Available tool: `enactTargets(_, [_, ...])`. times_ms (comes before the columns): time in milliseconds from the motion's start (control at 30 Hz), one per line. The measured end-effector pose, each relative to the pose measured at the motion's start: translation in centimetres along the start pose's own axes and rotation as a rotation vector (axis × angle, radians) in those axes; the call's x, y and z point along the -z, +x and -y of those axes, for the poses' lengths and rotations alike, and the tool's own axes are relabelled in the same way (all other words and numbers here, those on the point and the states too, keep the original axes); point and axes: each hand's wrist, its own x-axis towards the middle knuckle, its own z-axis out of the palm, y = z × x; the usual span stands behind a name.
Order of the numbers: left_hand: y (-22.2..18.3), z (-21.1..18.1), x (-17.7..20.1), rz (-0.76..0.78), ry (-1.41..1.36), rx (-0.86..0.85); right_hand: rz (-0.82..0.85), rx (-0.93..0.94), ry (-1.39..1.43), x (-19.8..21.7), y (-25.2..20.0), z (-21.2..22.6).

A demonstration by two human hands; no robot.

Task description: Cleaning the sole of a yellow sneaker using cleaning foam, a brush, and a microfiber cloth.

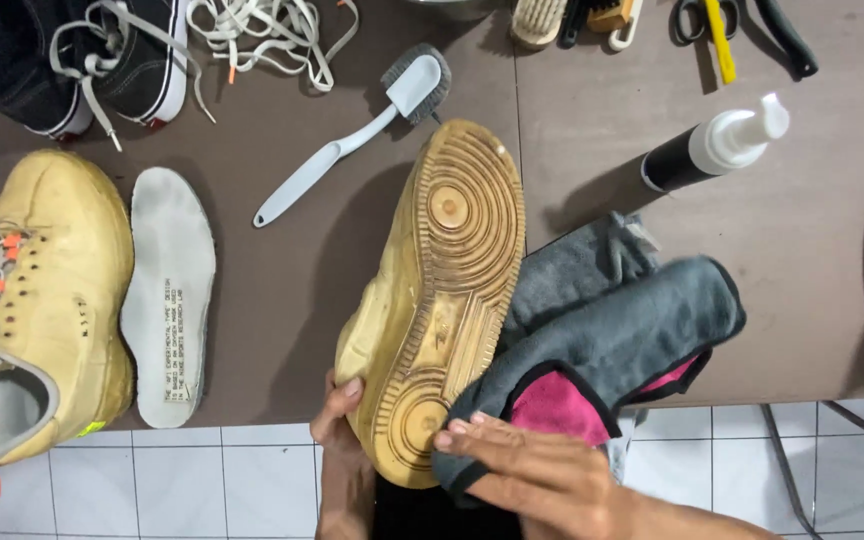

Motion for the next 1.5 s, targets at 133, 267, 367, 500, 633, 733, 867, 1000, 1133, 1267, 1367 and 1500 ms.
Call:
enactTargets(133, [0.3, -0.4, -1.3, 0.12, -0.025, -0.002, -0.193, -0.195, -0.108, 4.2, -0.9, -2.8])
enactTargets(267, [0.1, -1.5, -3.2, 0.067, 0.007, -0.007, -0.226, -0.149, -0.36, 2.1, 1.6, -4.2])
enactTargets(367, [0.0, -1.6, -2.9, -0.042, 0.066, -0.011, -0.026, -0.105, -0.395, -0.7, 1.6, -1.7])
enactTargets(500, [0.8, -1.2, -1.8, 0.033, 0.012, -0.066, 0.012, -0.07, -0.164, -0.7, 0.6, -0.8])
enactTargets(633, [1.1, -0.2, -1.0, 0.138, -0.13, -0.051, -0.181, -0.333, -0.2, 3.6, -0.9, -2.2])
enactTargets(733, [1.2, -0.5, -2.3, 0.228, -0.139, -0.043, -0.23, -0.15, -0.395, 3.3, 4.7, -1.8])
enactTargets(867, [1.1, -0.4, -2.3, 0.125, -0.084, -0.094, -0.073, -0.012, -0.474, -0.9, 1.6, -2.3])
enactTargets(1000, [0.7, -0.7, -2.2, -0.009, -0.018, -0.004, 0.35, -0.054, -0.396, -0.2, -1.5, -3.8])
enactTargets(1133, [2.0, -0.2, -2.8, 0.295, -0.164, 0.035, -0.122, 0.132, -0.442, 2.3, 3.5, -7.8])
enactTargets(1267, [1.2, -0.2, -2.2, 0.228, -0.113, 0.012, 0.021, 0.101, -0.351, 1.0, 1.0, -4.8])
enactTargets(1367, [1.7, -0.1, -2.4, 0.118, -0.083, 0.016, 0.128, 0.285, -0.174, 2.4, 0.9, -7.6])
enactTargets(1500, [1.1, 1.0, -0.6, 0.091, -0.196, 0.062, -0.014, 0.323, -0.429, 2.8, -0.7, -10.2])
